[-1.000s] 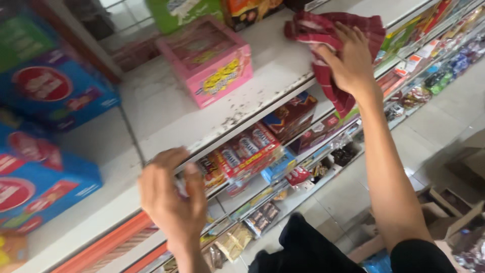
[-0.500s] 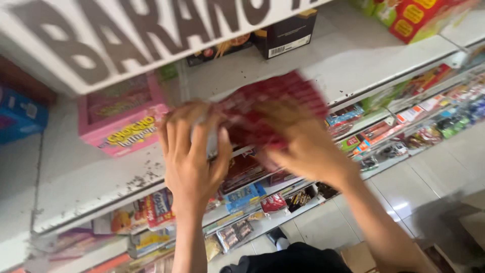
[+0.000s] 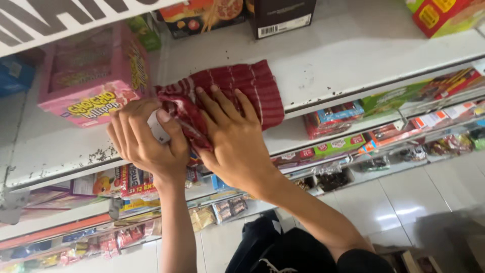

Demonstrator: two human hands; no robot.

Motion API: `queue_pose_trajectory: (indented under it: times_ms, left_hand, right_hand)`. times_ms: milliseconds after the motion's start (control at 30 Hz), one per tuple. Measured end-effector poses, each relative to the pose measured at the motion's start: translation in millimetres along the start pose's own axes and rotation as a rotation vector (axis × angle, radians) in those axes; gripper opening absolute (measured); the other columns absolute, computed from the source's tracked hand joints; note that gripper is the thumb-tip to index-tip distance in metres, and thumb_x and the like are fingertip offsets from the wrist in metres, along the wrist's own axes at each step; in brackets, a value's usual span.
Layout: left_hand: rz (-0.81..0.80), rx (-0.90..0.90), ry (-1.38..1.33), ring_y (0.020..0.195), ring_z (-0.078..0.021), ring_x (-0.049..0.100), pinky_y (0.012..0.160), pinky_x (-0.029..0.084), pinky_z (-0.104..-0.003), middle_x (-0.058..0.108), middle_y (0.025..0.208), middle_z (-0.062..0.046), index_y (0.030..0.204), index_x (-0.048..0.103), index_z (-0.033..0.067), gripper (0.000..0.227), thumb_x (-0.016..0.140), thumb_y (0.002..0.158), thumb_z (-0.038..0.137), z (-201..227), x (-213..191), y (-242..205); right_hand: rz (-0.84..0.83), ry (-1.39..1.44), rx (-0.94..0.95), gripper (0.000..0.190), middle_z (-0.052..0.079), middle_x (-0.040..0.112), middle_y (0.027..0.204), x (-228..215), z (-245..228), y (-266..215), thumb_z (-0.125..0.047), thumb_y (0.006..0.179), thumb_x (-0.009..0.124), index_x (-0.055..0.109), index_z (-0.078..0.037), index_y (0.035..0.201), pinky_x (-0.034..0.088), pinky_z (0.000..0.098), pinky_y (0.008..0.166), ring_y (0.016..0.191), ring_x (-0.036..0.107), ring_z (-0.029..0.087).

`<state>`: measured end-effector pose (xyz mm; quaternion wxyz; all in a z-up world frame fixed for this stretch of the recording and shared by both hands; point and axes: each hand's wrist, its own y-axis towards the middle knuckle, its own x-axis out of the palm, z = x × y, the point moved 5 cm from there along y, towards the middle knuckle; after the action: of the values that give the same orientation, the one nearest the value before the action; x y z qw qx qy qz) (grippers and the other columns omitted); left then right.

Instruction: The person wipes the surfaces of several store shelves using a cloth, moving boxes of snacks aside to reach the back of the shelves.

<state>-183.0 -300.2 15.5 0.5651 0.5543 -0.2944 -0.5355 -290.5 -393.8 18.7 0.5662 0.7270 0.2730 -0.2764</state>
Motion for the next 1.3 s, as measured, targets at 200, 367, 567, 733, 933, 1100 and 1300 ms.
queue_pose_trajectory:
  times_ms: [200, 367, 567, 733, 933, 1100, 1300]
  left_hand:
    - [-0.041, 0.024, 0.094, 0.089, -0.0326, 0.056, 0.086, 0.042, -0.043, 0.063, 0.097, -0.01, 0.1, 0.062, 0.0054, 0.011, 0.059, 0.104, 0.015, 2, 0, 5]
    - [-0.017, 0.02, 0.075, 0.084, -0.0319, 0.057, 0.087, 0.044, -0.045, 0.064, 0.091, -0.009, 0.095, 0.062, 0.0063, 0.008, 0.06, 0.096, 0.014, 5, -3, 7]
    - [-0.055, 0.002, 0.047, 0.085, -0.028, 0.063, 0.084, 0.046, -0.042, 0.066, 0.092, -0.009, 0.094, 0.062, 0.007, 0.004, 0.06, 0.095, 0.01, -7, 5, -1]
    - [-0.116, -0.009, -0.009, 0.087, -0.0295, 0.063, 0.085, 0.047, -0.044, 0.065, 0.09, -0.009, 0.093, 0.061, 0.0065, 0.003, 0.059, 0.094, 0.007, -1, -6, -2]
    - [-0.143, -0.019, -0.054, 0.09, -0.0289, 0.061, 0.085, 0.047, -0.044, 0.064, 0.097, -0.008, 0.103, 0.063, 0.0068, 0.013, 0.061, 0.09, 0.007, -1, -14, 0]
    - [-0.195, -0.038, -0.204, 0.104, -0.0308, 0.059, 0.094, 0.048, -0.043, 0.061, 0.115, -0.009, 0.114, 0.061, 0.0076, 0.036, 0.055, 0.082, -0.007, -2, -25, 4]
    - [-0.244, -0.031, -0.232, 0.105, -0.0319, 0.059, 0.095, 0.048, -0.044, 0.062, 0.117, -0.009, 0.116, 0.063, 0.0084, 0.03, 0.059, 0.088, -0.002, -4, -14, -5]
  right_hand:
    - [0.078, -0.031, 0.326, 0.046, 0.02, 0.066, 0.126, -36, 92, -26, -0.03, 0.093, 0.066, 0.066, -0.006, 0.133, 0.04, 0.0564, 0.109, 0.12, 0.059, 0.041]
    - [0.487, -0.212, 0.522, 0.045, 0.025, 0.063, 0.135, -73, 187, -87, -0.037, 0.111, 0.066, 0.065, 0.005, 0.129, 0.039, 0.0569, 0.118, 0.134, 0.054, 0.046]
    - [0.534, -0.326, 0.441, 0.065, 0.033, 0.049, 0.145, -13, 134, -96, -0.04, 0.101, 0.064, 0.058, 0.015, 0.135, 0.027, 0.0653, 0.119, 0.142, 0.035, 0.047]
    - [0.378, -0.121, 0.331, 0.064, 0.025, 0.055, 0.13, 19, 16, -61, -0.042, 0.088, 0.064, 0.062, 0.009, 0.128, 0.032, 0.06, 0.113, 0.131, 0.045, 0.042]
    - [0.265, -0.157, 0.156, 0.046, 0.019, 0.06, 0.133, 3, 10, -63, -0.031, 0.091, 0.063, 0.064, 0.002, 0.122, 0.034, 0.0585, 0.114, 0.13, 0.053, 0.041]
    - [0.29, -0.173, 0.333, 0.029, 0.026, 0.059, 0.113, -41, 65, -55, -0.022, 0.109, 0.067, 0.062, 0.006, 0.107, 0.041, 0.0544, 0.098, 0.112, 0.054, 0.046]
    - [0.109, -0.087, 0.134, 0.03, 0.025, 0.063, 0.119, 17, -3, -3, -0.02, 0.096, 0.064, 0.065, 0.006, 0.112, 0.043, 0.0525, 0.104, 0.117, 0.058, 0.042]
